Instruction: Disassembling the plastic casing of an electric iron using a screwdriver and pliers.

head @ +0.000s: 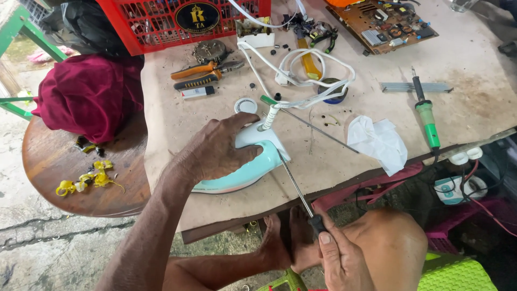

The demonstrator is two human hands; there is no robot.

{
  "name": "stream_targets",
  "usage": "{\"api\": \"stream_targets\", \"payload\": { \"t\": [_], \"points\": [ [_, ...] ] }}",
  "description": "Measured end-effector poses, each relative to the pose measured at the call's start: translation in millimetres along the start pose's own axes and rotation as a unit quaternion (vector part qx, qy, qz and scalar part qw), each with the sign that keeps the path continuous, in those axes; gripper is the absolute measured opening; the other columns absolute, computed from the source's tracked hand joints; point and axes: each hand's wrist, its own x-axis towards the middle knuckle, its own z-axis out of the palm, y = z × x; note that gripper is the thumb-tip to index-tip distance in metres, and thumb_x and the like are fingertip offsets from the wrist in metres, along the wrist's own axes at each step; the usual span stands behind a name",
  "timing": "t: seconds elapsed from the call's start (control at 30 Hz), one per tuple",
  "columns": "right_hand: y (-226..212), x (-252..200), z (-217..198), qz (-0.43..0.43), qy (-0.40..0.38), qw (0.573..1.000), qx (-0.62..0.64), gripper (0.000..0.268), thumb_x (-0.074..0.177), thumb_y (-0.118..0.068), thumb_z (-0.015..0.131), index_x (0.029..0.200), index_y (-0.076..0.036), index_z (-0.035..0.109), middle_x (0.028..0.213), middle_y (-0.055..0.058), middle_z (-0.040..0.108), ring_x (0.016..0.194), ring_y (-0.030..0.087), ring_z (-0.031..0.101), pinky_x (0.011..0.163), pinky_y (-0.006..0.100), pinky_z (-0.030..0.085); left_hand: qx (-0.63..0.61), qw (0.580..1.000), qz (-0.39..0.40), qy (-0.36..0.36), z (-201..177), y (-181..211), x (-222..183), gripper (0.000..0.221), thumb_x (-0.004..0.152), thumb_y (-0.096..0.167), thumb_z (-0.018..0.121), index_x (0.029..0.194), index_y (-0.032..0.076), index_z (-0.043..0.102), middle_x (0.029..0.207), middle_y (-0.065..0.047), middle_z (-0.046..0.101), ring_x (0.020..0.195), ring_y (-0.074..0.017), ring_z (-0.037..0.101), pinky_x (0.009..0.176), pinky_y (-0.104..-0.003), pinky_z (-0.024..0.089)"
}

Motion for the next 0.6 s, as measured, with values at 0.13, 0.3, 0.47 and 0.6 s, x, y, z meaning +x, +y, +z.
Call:
{"api": "stream_targets", "payload": {
  "t": [0.13, 0.3, 0.47, 0.6],
  "points": [
    [-12, 9, -10, -0.11, 0.026, 0.979, -0.167, 0.056, 0.097, -0.034, 0.047, 0.152, -0.022, 0.052, 0.141, 0.008, 0.07, 0.119, 0.023, 0.075, 0.095, 0.031, 0.06, -0.012, 1.0, -0.011, 0.003, 2, 4, -2, 0.057, 0.087, 0.036, 0.066, 0.14, 0.018, 0.055, 0.064, -0.012, 0.059, 0.058, -0.0294, 0.052, 0.062, -0.044, 0.043],
    [-9, 14, 6, -0.044, 0.034, 0.995, -0.081, 0.056, 0.1, -0.034, 0.047, 0.154, -0.03, 0.056, 0.057, 0.001, 0.044, 0.047, 0.013, 0.037, 0.044, 0.03, 0.033, 0.019, 1.0, 0.001, 0.007, 7, -1, -1, 0.047, 0.092, 0.035, 0.063, 0.131, 0.017, 0.046, 0.084, -0.017, 0.073, 0.073, -0.0426, 0.069, 0.065, -0.053, 0.05],
    [-2, 27, 7, -0.153, 0.084, 0.966, -0.189, 0.054, 0.098, -0.034, 0.05, 0.151, -0.023, 0.055, 0.092, 0.007, 0.053, 0.076, 0.021, 0.053, 0.066, 0.034, 0.045, 0.029, 0.997, 0.056, 0.043, 11, -10, 3, 0.046, 0.092, 0.033, 0.065, 0.13, 0.015, 0.046, 0.081, -0.017, 0.075, 0.073, -0.045, 0.071, 0.062, -0.054, 0.05],
    [-13, 37, -24, -0.212, 0.026, 0.954, -0.208, 0.053, 0.097, -0.031, 0.053, 0.148, -0.016, 0.056, 0.146, 0.009, 0.065, 0.134, 0.021, 0.064, 0.109, 0.03, 0.05, 0.022, 0.997, 0.057, 0.036, 12, -9, 1, 0.045, 0.093, 0.033, 0.064, 0.129, 0.013, 0.045, 0.082, -0.016, 0.075, 0.069, -0.0426, 0.072, 0.06, -0.053, 0.052]
  ]
}}
